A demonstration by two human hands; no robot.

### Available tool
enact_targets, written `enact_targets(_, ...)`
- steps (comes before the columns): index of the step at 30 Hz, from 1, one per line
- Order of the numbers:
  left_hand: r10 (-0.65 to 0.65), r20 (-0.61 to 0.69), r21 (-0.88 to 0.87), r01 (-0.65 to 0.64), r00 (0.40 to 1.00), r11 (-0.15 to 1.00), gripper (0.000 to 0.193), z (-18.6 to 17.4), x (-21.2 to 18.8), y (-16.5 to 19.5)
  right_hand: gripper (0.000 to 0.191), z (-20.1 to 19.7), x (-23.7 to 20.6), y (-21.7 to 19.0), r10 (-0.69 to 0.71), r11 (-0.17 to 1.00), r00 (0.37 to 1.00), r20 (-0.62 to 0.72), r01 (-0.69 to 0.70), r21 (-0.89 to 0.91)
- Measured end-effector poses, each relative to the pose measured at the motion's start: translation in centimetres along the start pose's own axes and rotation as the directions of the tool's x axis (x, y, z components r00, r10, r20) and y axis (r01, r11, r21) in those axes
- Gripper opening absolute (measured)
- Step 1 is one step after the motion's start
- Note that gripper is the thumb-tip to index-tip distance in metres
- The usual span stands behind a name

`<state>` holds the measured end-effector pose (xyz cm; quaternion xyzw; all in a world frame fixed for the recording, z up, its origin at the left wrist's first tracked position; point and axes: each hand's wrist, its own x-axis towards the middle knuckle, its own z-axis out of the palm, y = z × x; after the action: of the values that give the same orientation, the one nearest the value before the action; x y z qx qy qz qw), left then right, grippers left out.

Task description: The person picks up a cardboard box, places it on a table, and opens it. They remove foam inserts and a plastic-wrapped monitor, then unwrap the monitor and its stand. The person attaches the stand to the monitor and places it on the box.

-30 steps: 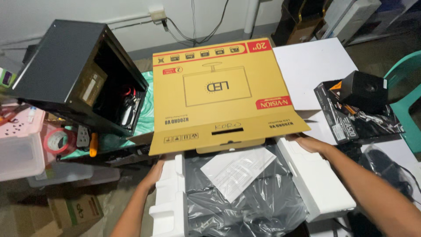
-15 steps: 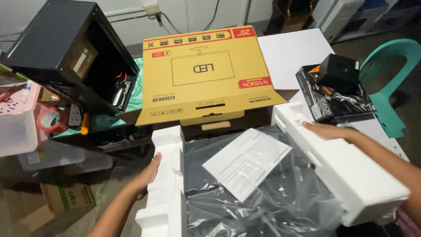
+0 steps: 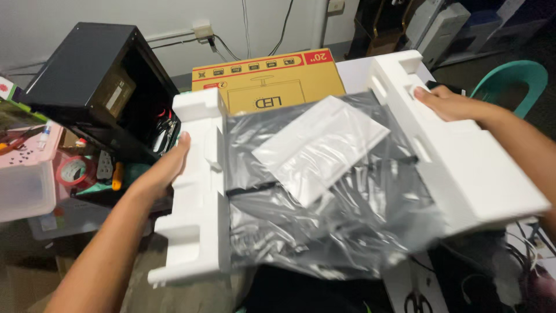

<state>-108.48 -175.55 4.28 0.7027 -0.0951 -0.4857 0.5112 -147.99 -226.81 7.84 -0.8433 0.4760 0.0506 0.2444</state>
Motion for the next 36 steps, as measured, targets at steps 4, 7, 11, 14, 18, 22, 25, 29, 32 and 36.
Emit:
enact_targets(4,0.102,-0.185,0.255,-0.053,0.977,0.965,0.081,-3.7,7.7,2.7,0.108,2.4,6.4,-6.3,-0.025,0.997,0.998,-0.064,0.03,0.069)
enact_targets(7,0.258,-0.18,0.387,-0.173,0.949,0.906,0.082,-5.6,13.4,5.8,0.107,4.1,10.2,-11.5,-0.027,0.996,0.998,-0.061,0.033,0.088)
enact_targets(11,0.129,-0.228,0.344,-0.044,0.965,0.938,0.086,-6.9,19.2,8.8,0.102,4.3,15.6,-15.9,-0.021,0.989,1.0,-0.023,0.024,0.148)
enact_targets(14,0.091,-0.241,0.33,-0.006,0.966,0.944,0.092,-7.4,23.7,9.5,0.09,5.7,18.2,-17.8,0.191,0.916,0.968,0.161,-0.235,0.325)
enact_targets(18,0.299,-0.269,0.387,-0.182,0.916,0.904,0.086,-7.7,28.9,10.7,0.078,6.2,22.9,-19.6,0.279,0.929,0.943,0.183,-0.313,0.196)
enact_targets(22,0.072,-0.351,0.341,0.055,0.933,0.938,0.082,-7.7,31.6,10.9,0.075,7.7,26.8,-19.4,0.275,0.936,0.943,0.19,-0.307,0.17)
enact_targets(25,0.183,-0.384,0.456,0.013,0.905,0.89,0.08,-7.5,32.2,10.6,0.073,8.6,28.0,-18.7,0.226,0.93,0.955,0.19,-0.27,0.251)
enact_targets(29,0.164,-0.424,0.51,0.085,0.89,0.856,0.08,-7.3,32.5,10.3,0.07,8.8,28.4,-18.8,0.287,0.845,0.925,0.251,-0.367,0.389)
enact_targets(32,0.192,-0.412,0.516,0.055,0.891,0.855,0.082,-7.2,32.9,10.2,0.069,8.3,28.4,-18.6,0.281,0.908,0.92,0.271,-0.347,0.234)
enact_targets(36,0.182,-0.423,0.487,0.053,0.888,0.872,0.081,-7.9,33.1,9.5,0.078,9.2,28.7,-17.8,0.317,0.901,0.909,0.272,-0.378,0.213)
